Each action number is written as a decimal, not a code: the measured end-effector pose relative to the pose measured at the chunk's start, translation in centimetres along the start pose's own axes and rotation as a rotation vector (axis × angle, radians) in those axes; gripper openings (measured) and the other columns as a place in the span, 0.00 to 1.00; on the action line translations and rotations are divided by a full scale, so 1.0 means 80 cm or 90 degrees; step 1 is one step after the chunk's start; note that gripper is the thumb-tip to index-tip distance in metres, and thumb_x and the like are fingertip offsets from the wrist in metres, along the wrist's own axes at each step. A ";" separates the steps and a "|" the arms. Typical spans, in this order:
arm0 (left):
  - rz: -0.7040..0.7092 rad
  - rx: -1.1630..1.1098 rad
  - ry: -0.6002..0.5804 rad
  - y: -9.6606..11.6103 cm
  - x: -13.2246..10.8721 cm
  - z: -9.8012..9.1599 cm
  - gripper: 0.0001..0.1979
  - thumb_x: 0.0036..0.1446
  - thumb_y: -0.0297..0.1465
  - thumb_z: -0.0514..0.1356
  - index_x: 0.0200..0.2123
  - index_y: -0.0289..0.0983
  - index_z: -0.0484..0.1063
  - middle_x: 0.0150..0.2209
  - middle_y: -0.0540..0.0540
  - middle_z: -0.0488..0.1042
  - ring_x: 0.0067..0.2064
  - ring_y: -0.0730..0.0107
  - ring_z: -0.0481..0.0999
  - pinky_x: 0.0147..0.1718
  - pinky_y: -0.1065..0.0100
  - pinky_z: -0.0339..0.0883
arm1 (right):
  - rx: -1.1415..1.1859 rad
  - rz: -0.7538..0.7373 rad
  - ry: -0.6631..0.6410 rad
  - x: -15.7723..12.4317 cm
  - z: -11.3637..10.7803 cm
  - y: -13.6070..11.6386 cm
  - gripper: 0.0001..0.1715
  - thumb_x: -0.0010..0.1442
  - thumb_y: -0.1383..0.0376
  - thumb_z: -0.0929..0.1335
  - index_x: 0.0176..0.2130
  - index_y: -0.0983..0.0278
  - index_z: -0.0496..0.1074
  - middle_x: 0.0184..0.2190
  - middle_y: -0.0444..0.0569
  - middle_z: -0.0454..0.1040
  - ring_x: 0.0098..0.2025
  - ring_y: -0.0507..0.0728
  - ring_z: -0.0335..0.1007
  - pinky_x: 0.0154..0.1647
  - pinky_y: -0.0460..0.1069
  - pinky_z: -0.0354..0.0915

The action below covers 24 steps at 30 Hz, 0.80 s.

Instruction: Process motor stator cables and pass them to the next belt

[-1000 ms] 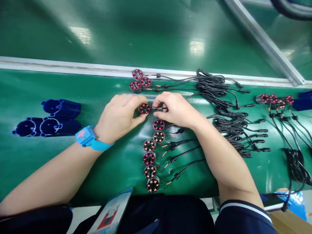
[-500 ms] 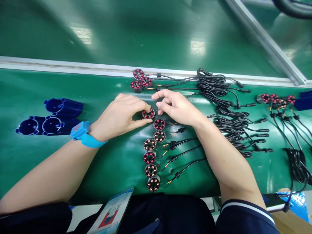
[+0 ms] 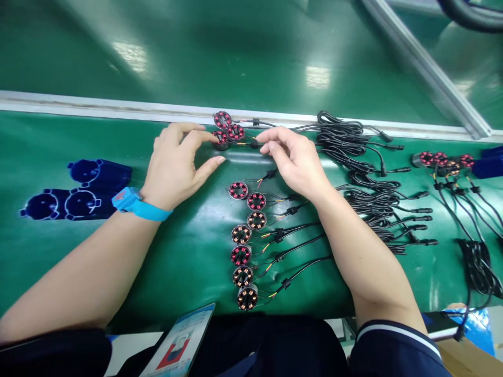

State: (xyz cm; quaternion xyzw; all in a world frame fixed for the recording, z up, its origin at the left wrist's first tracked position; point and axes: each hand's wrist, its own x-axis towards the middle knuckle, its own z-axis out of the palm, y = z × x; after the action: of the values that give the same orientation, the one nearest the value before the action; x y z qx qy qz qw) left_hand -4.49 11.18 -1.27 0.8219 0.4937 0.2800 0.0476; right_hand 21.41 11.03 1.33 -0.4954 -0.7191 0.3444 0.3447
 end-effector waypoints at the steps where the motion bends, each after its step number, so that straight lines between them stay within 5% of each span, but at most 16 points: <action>1: 0.008 -0.013 -0.004 -0.001 0.000 0.003 0.15 0.64 0.44 0.60 0.49 0.43 0.69 0.52 0.40 0.70 0.53 0.49 0.70 0.49 0.50 0.66 | -0.019 -0.014 0.010 -0.001 0.001 -0.002 0.14 0.68 0.60 0.63 0.47 0.62 0.74 0.40 0.49 0.79 0.44 0.58 0.75 0.51 0.55 0.68; 7: 0.023 -0.100 -0.056 0.010 0.001 0.003 0.10 0.63 0.40 0.60 0.37 0.40 0.65 0.43 0.45 0.75 0.46 0.58 0.75 0.43 0.58 0.70 | -0.150 -0.119 -0.038 -0.002 0.014 -0.012 0.16 0.66 0.64 0.64 0.52 0.60 0.72 0.50 0.51 0.76 0.54 0.62 0.70 0.59 0.59 0.63; 13: 0.028 -0.063 -0.014 0.025 -0.004 -0.011 0.14 0.61 0.37 0.63 0.47 0.41 0.65 0.44 0.46 0.74 0.44 0.59 0.75 0.43 0.59 0.67 | -0.229 -0.234 -0.137 0.001 0.036 -0.012 0.27 0.61 0.69 0.65 0.59 0.62 0.67 0.58 0.53 0.71 0.61 0.64 0.64 0.66 0.63 0.54; 18: 0.047 -0.040 -0.018 0.034 -0.005 -0.017 0.14 0.61 0.36 0.63 0.47 0.41 0.65 0.43 0.45 0.74 0.42 0.59 0.74 0.42 0.59 0.66 | -0.164 -0.171 -0.124 0.000 0.034 -0.015 0.20 0.62 0.67 0.66 0.54 0.63 0.70 0.49 0.53 0.74 0.46 0.60 0.70 0.50 0.55 0.66; 24: 0.054 -0.057 -0.024 0.035 -0.004 -0.017 0.15 0.62 0.37 0.64 0.48 0.43 0.64 0.44 0.46 0.74 0.42 0.59 0.75 0.42 0.58 0.68 | 0.013 -0.048 -0.138 0.002 0.024 -0.017 0.09 0.62 0.59 0.70 0.39 0.63 0.74 0.36 0.47 0.74 0.33 0.53 0.66 0.39 0.49 0.64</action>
State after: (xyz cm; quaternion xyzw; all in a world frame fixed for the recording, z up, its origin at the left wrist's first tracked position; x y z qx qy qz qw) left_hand -3.06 9.18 0.70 0.8444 0.4442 0.2882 0.0817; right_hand 19.13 10.54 1.53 -0.4242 -0.7670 0.3898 0.2825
